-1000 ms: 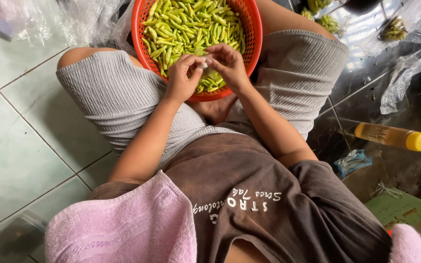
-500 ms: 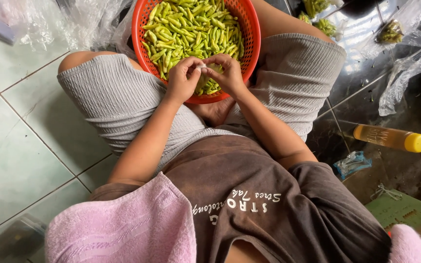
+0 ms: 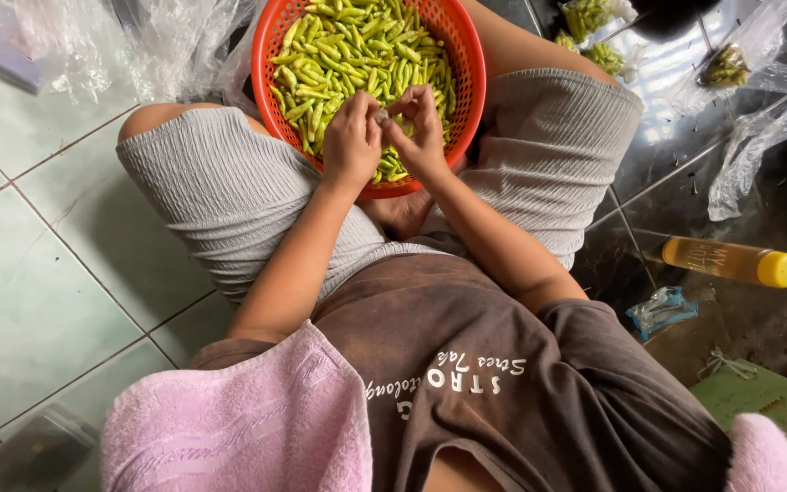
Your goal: Picking green chilies from a large red basket and placing them into small individual plastic bags while sitting on the floor.
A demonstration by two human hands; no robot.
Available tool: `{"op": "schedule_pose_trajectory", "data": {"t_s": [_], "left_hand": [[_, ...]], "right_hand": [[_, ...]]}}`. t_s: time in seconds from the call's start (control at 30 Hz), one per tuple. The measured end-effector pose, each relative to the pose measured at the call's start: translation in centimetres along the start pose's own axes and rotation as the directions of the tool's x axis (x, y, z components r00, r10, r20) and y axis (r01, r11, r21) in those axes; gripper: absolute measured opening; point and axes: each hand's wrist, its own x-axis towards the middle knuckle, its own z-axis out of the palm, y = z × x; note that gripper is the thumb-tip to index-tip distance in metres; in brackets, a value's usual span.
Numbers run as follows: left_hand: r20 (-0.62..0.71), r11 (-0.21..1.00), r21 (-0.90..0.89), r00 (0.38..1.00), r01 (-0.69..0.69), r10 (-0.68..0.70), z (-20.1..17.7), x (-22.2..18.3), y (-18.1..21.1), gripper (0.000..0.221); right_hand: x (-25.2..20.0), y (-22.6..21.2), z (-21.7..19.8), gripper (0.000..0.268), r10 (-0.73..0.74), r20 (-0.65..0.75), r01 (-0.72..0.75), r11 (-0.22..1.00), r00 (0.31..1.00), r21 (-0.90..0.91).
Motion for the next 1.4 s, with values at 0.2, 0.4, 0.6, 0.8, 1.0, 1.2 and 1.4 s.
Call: {"op": "schedule_pose_trajectory", "data": {"t_s": [0.2, 0.4, 0.6, 0.8, 1.0, 1.2, 1.4], "left_hand": [[-0.047, 0.990, -0.142, 0.999, 0.006, -0.012, -0.4, 0.3, 0.2, 0.019], [-0.022, 0.959, -0.273, 0.996, 0.076, -0.085, 0.2, 0.3, -1.0, 0.017], [-0.045, 0.935, -0.343, 0.993, 0.088, -0.110, -0.1, -0.8, -0.2, 0.019], [-0.015, 0.963, -0.268, 1.000, 0.010, -0.014, -1.1, -1.0, 0.4, 0.012], [0.016, 0.985, -0.141, 0.994, -0.103, 0.107, -0.4, -1.0, 0.9, 0.012], [-0.094, 0.976, -0.196, 0.993, -0.094, 0.077, -1.5, -0.7, 1.0, 0.016], [-0.191, 0.933, -0.352, 0.982, -0.077, 0.009, -0.8, -0.7, -0.3, 0.011]], "right_hand": [[0.0, 0.5, -1.3, 0.038, 0.118, 0.096, -0.146, 0.913, 0.988, 0.381], [-1.2, 2.4, -1.8, 0.042, 0.264, 0.017, -0.228, 0.795, 0.964, 0.562], [0.6, 1.8, -2.8, 0.031, 0.264, 0.194, -0.314, 0.898, 0.945, 0.307], [0.1, 1.0, -2.2, 0.030, 0.226, 0.030, -0.228, 0.963, 0.974, 0.147], [0.0, -0.5, -2.8, 0.020, 0.248, -0.011, -0.248, 0.966, 0.969, -0.075], [0.2, -1.6, -2.0, 0.033, 0.067, 0.297, 0.028, 0.951, 0.953, -0.307], [0.5, -1.1, -2.4, 0.038, 0.060, 0.393, 0.122, 0.899, 0.917, -0.420]]}}
